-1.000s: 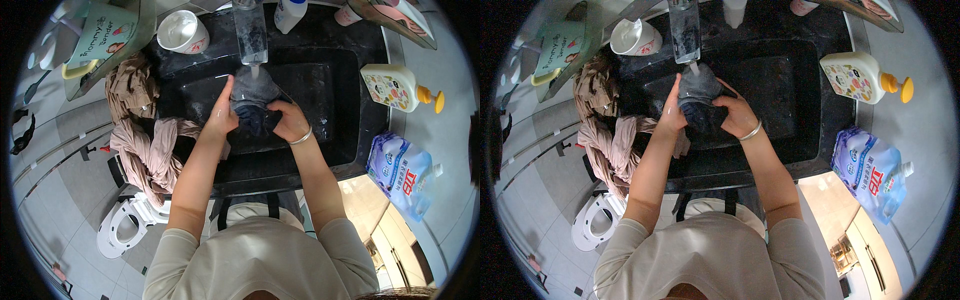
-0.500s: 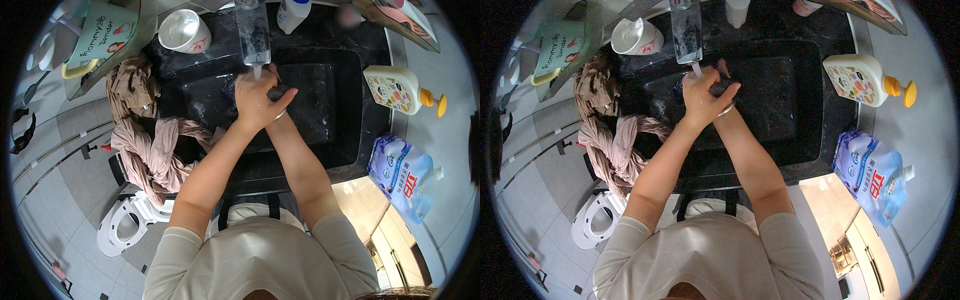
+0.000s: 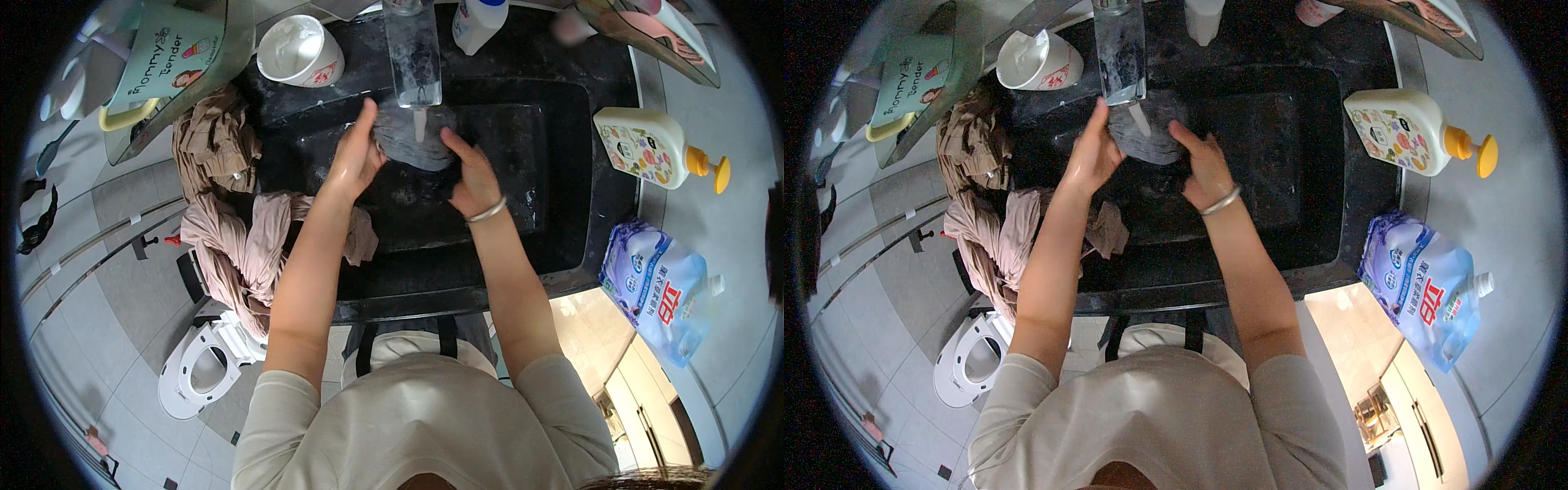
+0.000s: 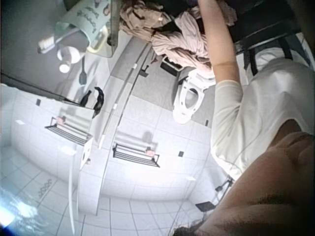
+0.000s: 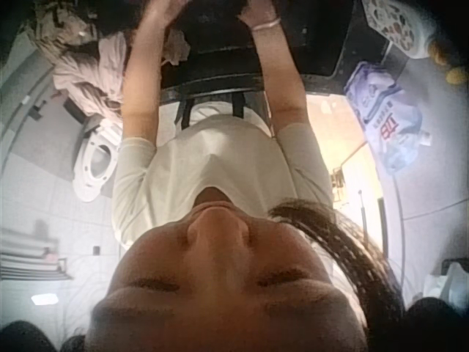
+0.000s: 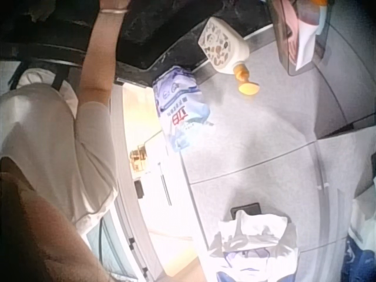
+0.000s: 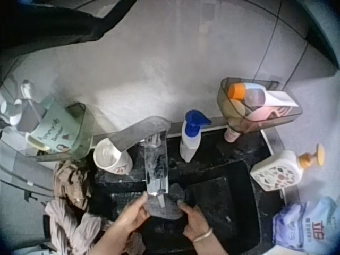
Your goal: The person washes a piece of clothing by hand in a sink, wrings it out, walks to a washing machine, and then carries a bowl of food to a stove and stirs it with chopsticks.
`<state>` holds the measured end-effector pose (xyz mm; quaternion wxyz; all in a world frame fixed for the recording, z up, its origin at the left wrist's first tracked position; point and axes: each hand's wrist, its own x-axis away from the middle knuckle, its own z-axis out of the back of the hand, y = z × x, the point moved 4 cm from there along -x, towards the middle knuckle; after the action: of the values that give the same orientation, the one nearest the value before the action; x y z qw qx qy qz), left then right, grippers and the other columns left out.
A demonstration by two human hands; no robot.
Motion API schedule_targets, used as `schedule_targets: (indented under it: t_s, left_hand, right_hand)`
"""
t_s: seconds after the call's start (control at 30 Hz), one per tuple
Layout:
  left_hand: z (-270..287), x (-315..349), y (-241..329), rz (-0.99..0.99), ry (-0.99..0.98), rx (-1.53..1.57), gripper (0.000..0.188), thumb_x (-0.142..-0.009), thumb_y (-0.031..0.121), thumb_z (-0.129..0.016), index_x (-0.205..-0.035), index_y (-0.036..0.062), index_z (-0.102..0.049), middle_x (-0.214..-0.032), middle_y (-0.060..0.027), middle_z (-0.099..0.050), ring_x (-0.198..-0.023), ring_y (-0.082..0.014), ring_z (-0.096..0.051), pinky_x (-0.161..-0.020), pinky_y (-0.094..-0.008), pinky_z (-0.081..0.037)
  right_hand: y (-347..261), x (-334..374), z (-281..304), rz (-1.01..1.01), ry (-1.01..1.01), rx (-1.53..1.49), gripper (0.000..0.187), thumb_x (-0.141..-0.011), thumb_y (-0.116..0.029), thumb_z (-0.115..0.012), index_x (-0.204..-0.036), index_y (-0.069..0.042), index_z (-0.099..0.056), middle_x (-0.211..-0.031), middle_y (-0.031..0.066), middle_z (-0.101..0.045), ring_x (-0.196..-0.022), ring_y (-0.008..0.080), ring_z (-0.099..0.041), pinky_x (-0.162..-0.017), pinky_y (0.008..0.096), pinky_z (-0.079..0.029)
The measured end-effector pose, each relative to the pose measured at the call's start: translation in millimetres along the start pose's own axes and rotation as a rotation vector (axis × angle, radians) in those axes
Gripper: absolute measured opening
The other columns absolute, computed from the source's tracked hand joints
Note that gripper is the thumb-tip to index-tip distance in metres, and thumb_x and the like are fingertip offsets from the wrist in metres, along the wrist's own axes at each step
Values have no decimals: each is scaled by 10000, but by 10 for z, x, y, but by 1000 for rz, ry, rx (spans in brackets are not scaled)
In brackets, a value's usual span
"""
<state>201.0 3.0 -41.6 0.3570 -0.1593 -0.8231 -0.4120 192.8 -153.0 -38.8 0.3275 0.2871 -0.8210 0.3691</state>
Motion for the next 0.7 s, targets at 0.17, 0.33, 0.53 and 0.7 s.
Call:
schedule_targets:
  t_s: [0.17,0.33,0.53,0.7]
  left_hand:
    - [-49,189,-75,-431,27,-428,142,-790,159,-605,-840,26,-592,-858,-71,-614,-762,-201,-580,-688,-270,-432]
    - [-801,592,-96,-1308,43,-1252,281,-673,247,-696,-593,53,-510,-657,-108,-545,-598,-293,-524,-519,-368,-349]
    - [-822,480,-107,-1280,68,-1169,307,-696,218,-703,-594,38,-476,-538,-122,-492,-508,-317,-510,-487,-372,-362]
    - [-593,368,-34,-897,25,-870,227,-802,150,-646,-691,-4,-521,-574,-95,-496,-514,-175,-478,-511,-284,-382]
  right_hand:
    - [-95,78,-178,-117,-88,-227,403,-861,-324,-540,-1177,-74,-520,-1192,85,-521,-1130,253,-457,-972,427,-343]
    - [338,-626,-66,-95,-875,-641,399,-889,-425,-468,-1086,-87,-546,-1086,73,-572,-1009,236,-526,-943,400,-375]
    - [596,-620,67,-15,-878,-730,404,-906,-423,-443,-1110,-81,-514,-1063,69,-573,-994,216,-530,-928,360,-384]
    - [341,-94,45,31,-196,-138,478,-899,-408,-479,-1186,-27,-450,-1107,82,-559,-1032,201,-512,-954,335,-355]
